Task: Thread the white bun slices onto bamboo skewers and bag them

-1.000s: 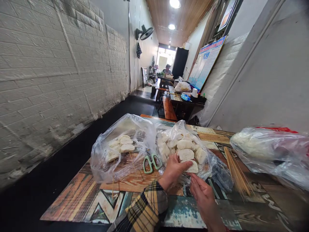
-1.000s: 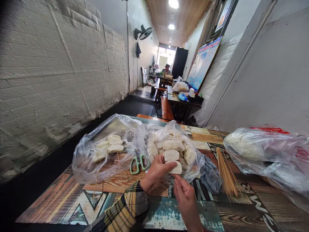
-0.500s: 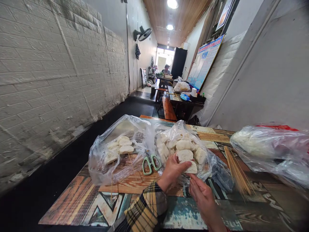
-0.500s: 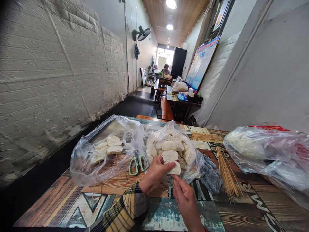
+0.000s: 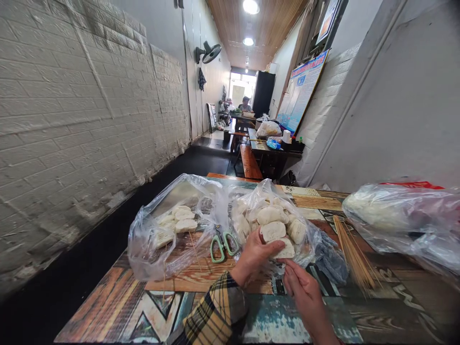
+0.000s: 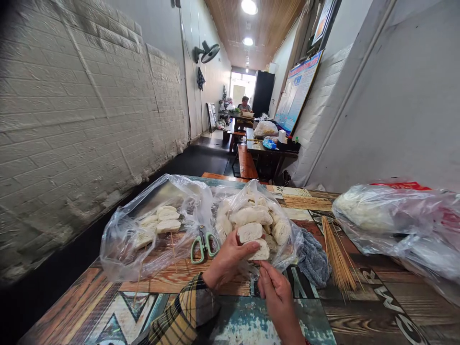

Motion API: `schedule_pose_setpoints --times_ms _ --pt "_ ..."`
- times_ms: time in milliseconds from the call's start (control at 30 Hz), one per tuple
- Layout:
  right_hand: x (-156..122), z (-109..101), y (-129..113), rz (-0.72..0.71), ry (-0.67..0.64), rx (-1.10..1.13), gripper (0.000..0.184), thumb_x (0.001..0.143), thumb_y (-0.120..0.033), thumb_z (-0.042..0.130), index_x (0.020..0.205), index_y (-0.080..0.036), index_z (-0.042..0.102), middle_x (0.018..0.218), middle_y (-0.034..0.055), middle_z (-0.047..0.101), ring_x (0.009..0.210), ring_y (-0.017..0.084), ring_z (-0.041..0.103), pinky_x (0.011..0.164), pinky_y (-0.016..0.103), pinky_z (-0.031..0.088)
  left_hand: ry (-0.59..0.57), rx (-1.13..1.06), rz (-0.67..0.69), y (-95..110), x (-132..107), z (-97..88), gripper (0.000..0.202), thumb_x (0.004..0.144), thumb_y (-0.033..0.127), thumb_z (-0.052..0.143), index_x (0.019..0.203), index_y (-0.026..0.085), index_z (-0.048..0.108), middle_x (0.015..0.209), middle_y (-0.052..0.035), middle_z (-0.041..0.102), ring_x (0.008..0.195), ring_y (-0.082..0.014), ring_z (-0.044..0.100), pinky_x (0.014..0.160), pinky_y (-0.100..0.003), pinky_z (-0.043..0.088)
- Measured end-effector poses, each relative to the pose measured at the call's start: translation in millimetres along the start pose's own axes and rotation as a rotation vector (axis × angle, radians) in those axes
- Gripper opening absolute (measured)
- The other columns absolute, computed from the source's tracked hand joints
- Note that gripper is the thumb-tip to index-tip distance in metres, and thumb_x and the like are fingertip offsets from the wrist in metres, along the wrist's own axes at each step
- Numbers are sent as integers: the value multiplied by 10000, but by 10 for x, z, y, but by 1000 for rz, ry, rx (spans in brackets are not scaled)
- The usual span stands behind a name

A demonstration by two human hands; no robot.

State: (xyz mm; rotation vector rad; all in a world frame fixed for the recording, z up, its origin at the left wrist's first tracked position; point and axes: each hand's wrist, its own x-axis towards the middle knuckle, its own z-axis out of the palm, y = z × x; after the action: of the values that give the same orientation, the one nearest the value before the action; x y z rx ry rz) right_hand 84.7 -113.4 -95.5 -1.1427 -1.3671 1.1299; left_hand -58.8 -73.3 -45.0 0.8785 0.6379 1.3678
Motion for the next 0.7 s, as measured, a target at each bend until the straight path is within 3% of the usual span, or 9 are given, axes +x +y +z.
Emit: schedule_pose_setpoints --times_ms 167,333,567,633,700 --pt "-57 -100 123 37 -25 -25 471 841 -575 604 1007 -161 753 512 -42 466 463 111 426 465 237 364 59 -199 60 109 20 -74 587 709 457 784 1205 185 627 1162 -106 681 999 -234 647 849 -324 508" --pt "-141 -132 177 97 -111 15 452 855 -558 599 1069 -189 750 506 -39 472 444 113 419 434 234 348 129 -244 32 142 42 -109 520 693 428 803 1118 152 686 987 -101 728 915 -230 673 806 -320 517" --pt "-129 -152 138 97 -127 -104 484 852 -602 562 1046 -209 767 516 -6 589 443 143 516 437 247 440 138 -272 27 131 52 -94 455 667 405 819 1020 137 715 857 -78 727 810 -213 676 737 -306 510" --pt "-135 -217 143 56 -144 -225 478 858 -588 554 1080 -218 760 672 33 715 542 168 621 502 253 510 158 -270 36 114 37 -92 446 663 417 817 991 132 715 829 -75 720 794 -209 670 728 -305 504" --pt "-144 -320 163 -14 -188 -420 431 831 -555 597 1094 -256 761 1014 59 772 846 223 721 671 266 581 178 -273 51 83 25 -96 444 663 432 810 976 134 709 831 -72 713 781 -199 660 719 -300 498"
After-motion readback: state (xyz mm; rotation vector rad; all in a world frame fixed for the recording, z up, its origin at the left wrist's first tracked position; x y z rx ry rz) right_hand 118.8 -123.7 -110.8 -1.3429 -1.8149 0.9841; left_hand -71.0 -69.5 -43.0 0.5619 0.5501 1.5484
